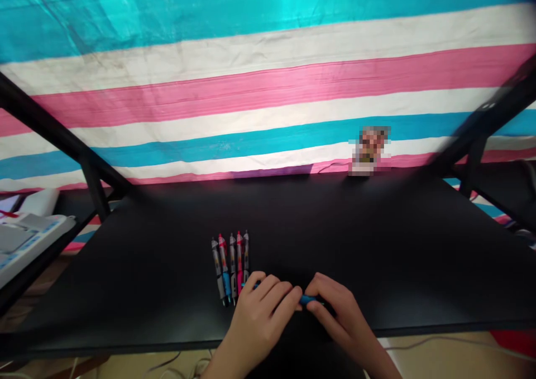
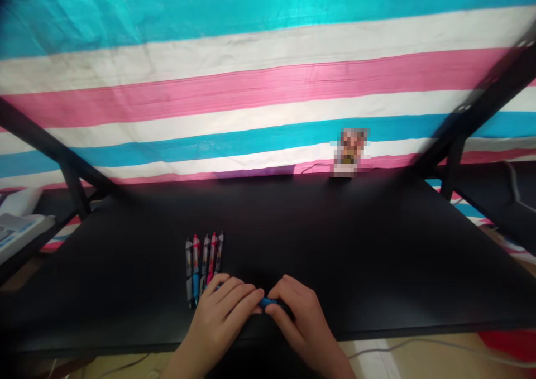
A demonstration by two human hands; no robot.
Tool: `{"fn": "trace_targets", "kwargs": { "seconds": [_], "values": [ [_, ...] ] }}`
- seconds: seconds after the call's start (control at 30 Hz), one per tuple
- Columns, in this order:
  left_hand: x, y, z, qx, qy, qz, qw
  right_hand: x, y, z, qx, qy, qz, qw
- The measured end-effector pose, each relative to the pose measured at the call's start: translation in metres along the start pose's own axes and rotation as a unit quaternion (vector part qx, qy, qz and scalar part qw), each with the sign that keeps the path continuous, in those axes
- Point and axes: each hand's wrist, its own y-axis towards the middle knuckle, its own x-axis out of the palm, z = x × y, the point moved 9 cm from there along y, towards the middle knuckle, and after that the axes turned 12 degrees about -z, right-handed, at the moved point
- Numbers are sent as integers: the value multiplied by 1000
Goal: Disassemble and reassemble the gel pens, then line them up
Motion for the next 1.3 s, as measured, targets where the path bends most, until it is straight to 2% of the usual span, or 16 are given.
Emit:
{"fn": "trace_targets", "kwargs": {
  "seconds": [0.1, 0.23, 0.43, 0.7, 0.87, 1.0, 1.3],
  "values": [
    [-1, -8, -5, -1, 11, 0, 1000, -1, -2, 4, 16, -2, 9, 1000],
    [-6, -18, -15, -13, 27, 14, 999, -9, -8, 12, 47, 11, 55, 997],
    [-12, -25, -27, -27, 31, 8, 999, -5, -4, 11, 39, 11, 27, 999],
    [-13, -32, -31, -59, -6, 9, 998, -7, -11, 16, 63, 24, 77, 995],
    [-22, -52, -47, -144, -52, 70, 986, -9, -15, 22, 86, 44, 99, 990],
    [-27, -58, -53, -149, -145, 123, 970, -8, -16, 27, 79, 60, 101, 990],
    [-19, -81, -66, -216, -197, 153, 944, -9, -23, 28, 73, 78, 118, 987]
  ]
}}
